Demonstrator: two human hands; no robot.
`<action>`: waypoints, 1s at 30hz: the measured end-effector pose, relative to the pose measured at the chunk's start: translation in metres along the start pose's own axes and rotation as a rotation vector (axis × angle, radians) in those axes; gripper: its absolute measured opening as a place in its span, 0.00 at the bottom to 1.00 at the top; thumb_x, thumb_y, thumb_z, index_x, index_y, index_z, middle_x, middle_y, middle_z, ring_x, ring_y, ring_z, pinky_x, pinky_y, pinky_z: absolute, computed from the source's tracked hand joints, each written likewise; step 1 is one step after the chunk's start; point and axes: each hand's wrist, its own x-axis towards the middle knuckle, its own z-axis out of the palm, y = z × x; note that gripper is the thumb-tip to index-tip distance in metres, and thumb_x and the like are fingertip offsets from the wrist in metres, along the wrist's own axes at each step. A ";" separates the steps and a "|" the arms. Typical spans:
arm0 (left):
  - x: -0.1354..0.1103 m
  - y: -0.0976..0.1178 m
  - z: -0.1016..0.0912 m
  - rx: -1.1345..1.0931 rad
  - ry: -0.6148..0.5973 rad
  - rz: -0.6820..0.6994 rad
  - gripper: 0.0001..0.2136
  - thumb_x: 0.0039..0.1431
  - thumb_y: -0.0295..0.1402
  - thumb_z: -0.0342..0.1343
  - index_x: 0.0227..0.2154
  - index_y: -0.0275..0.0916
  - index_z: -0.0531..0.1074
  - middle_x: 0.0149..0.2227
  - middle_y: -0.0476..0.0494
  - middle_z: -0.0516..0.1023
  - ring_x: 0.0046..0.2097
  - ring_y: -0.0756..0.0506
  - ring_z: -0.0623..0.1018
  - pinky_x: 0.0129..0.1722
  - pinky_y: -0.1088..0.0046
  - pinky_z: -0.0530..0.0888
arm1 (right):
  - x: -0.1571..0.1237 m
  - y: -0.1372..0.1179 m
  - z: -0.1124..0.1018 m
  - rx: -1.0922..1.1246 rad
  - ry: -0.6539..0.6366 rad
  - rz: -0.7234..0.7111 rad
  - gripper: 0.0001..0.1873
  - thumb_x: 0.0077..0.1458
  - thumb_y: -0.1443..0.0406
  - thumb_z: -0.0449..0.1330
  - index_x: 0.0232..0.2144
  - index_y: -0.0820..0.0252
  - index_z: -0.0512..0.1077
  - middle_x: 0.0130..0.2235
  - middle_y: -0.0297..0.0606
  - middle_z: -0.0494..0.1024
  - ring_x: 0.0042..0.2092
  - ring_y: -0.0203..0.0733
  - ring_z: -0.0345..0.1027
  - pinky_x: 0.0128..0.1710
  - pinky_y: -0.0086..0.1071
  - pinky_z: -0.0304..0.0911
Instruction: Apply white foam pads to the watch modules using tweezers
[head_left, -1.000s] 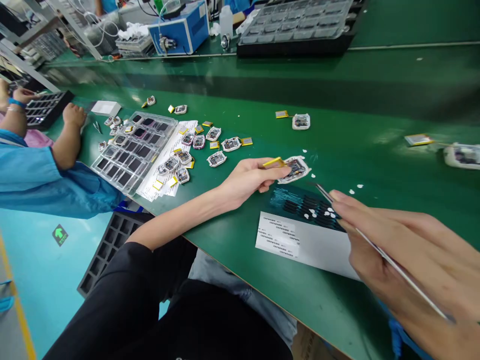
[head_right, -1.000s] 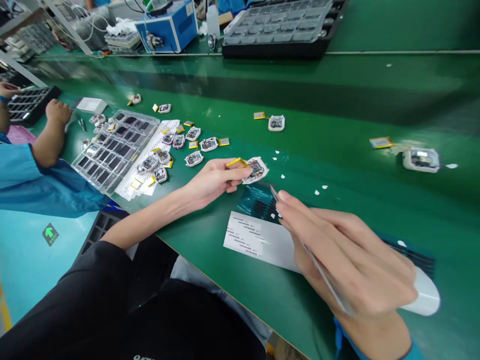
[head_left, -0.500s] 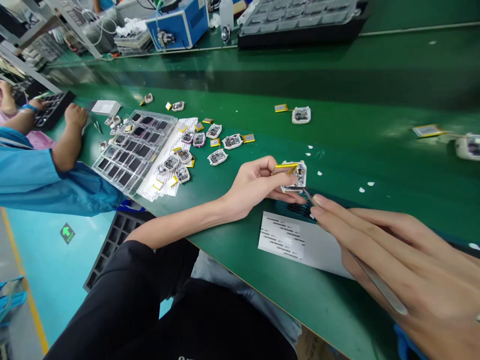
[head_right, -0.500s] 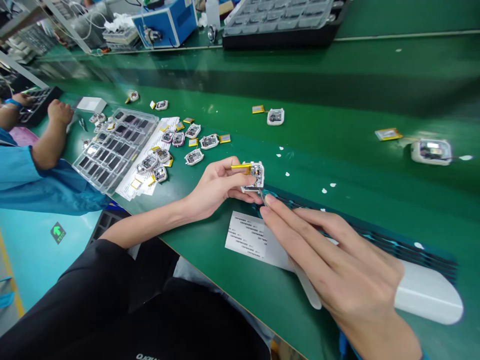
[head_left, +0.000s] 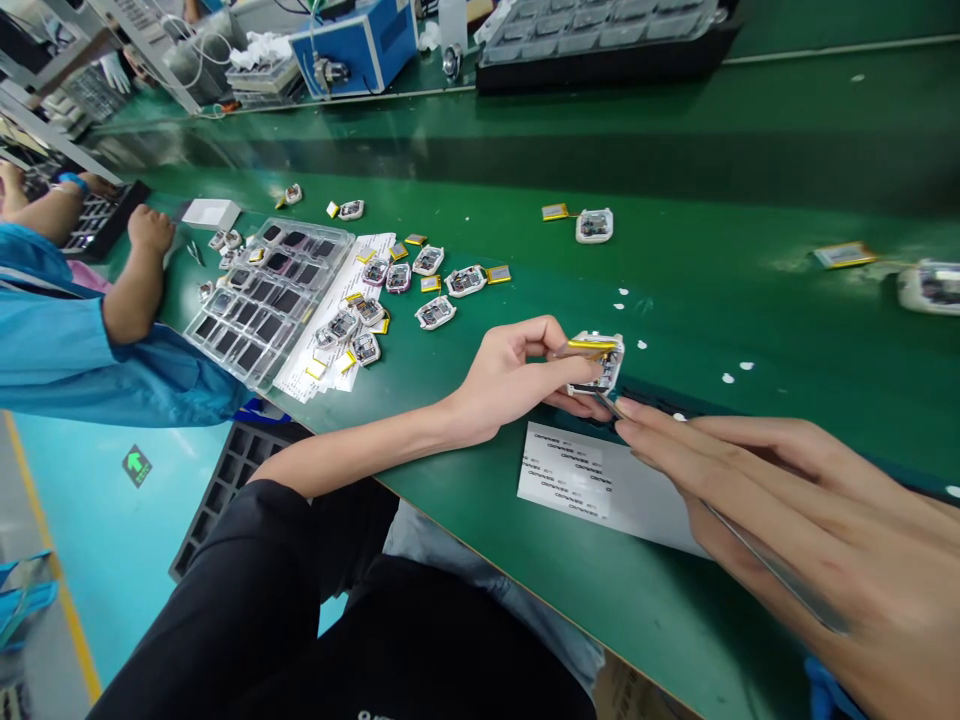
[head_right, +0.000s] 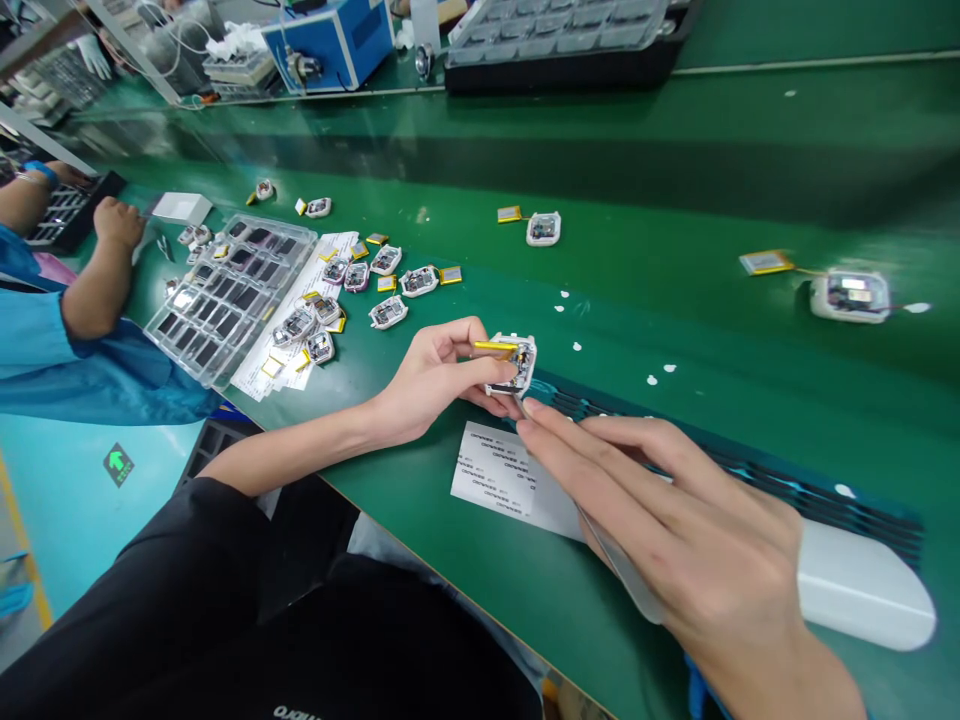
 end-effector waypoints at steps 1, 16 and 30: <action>0.000 0.000 0.000 0.014 0.003 0.000 0.19 0.53 0.32 0.72 0.26 0.39 0.62 0.26 0.55 0.77 0.27 0.51 0.83 0.30 0.75 0.81 | 0.000 0.000 0.001 -0.025 0.024 -0.021 0.39 0.68 0.70 0.58 0.74 0.38 0.53 0.55 0.27 0.83 0.50 0.47 0.80 0.44 0.41 0.80; -0.002 -0.005 0.005 -0.043 0.046 0.048 0.23 0.49 0.33 0.74 0.49 0.35 0.76 0.34 0.51 0.81 0.29 0.50 0.84 0.35 0.74 0.84 | 0.004 0.000 0.013 -0.024 0.182 -0.055 0.41 0.63 0.76 0.61 0.73 0.47 0.58 0.53 0.33 0.84 0.49 0.44 0.81 0.48 0.40 0.79; 0.004 -0.005 -0.004 0.010 -0.004 0.067 0.21 0.53 0.28 0.70 0.50 0.36 0.76 0.44 0.47 0.82 0.36 0.50 0.86 0.46 0.68 0.85 | 0.009 0.005 0.016 -0.173 0.336 -0.080 0.46 0.55 0.80 0.68 0.71 0.50 0.63 0.50 0.34 0.85 0.43 0.42 0.82 0.42 0.34 0.78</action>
